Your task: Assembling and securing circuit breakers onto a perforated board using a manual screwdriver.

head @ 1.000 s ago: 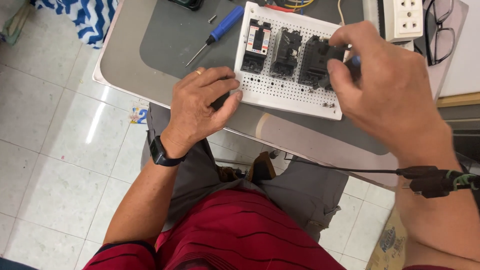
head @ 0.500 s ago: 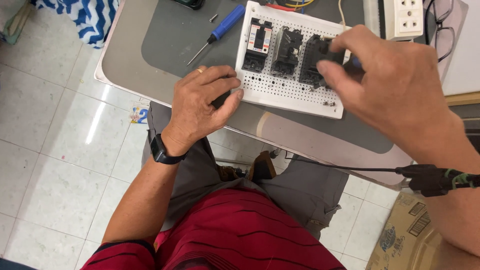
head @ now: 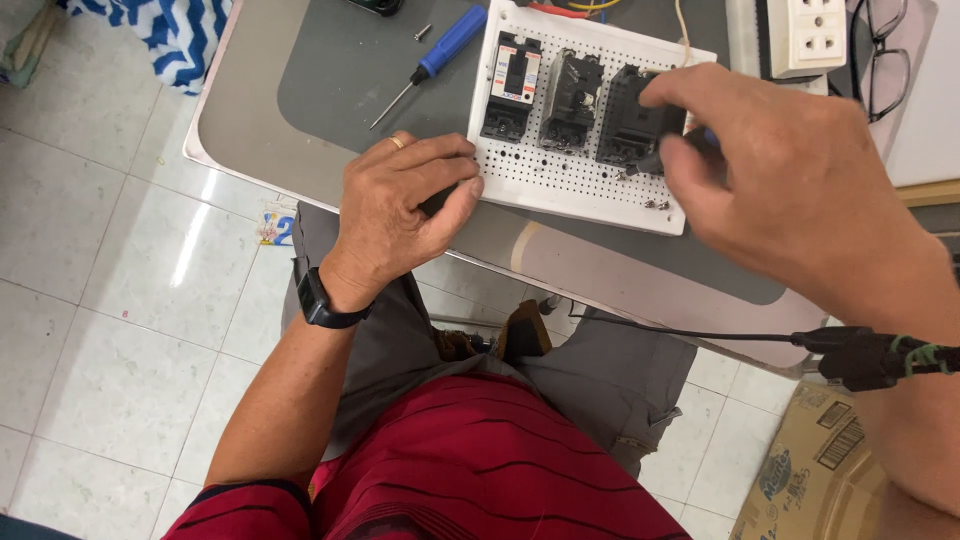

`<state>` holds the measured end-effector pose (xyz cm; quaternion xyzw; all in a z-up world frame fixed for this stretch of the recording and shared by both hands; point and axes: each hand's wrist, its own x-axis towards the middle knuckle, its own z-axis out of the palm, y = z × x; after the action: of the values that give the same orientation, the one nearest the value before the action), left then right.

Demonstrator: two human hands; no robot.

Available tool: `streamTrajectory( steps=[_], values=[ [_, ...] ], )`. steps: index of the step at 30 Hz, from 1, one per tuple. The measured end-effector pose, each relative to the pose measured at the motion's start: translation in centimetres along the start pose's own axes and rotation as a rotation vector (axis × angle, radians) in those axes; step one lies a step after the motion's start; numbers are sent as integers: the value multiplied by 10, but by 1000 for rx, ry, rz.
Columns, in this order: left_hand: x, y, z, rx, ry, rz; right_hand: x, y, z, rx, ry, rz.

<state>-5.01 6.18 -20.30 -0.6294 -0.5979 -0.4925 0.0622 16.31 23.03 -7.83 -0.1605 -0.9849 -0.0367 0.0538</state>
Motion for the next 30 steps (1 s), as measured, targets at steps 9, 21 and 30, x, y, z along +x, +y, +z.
streamTrajectory(
  steps=[9, 21, 30],
  values=[
    [-2, -1, 1, 8, 3, 2, -2, 2, 4, -59, 52, -8],
    [-3, -2, 1, 0, -1, -10, 2, -7, -12, 118, -119, 30],
    [-2, -1, 1, 1, -4, 0, 0, -7, -8, 152, -77, -22]
  ],
)
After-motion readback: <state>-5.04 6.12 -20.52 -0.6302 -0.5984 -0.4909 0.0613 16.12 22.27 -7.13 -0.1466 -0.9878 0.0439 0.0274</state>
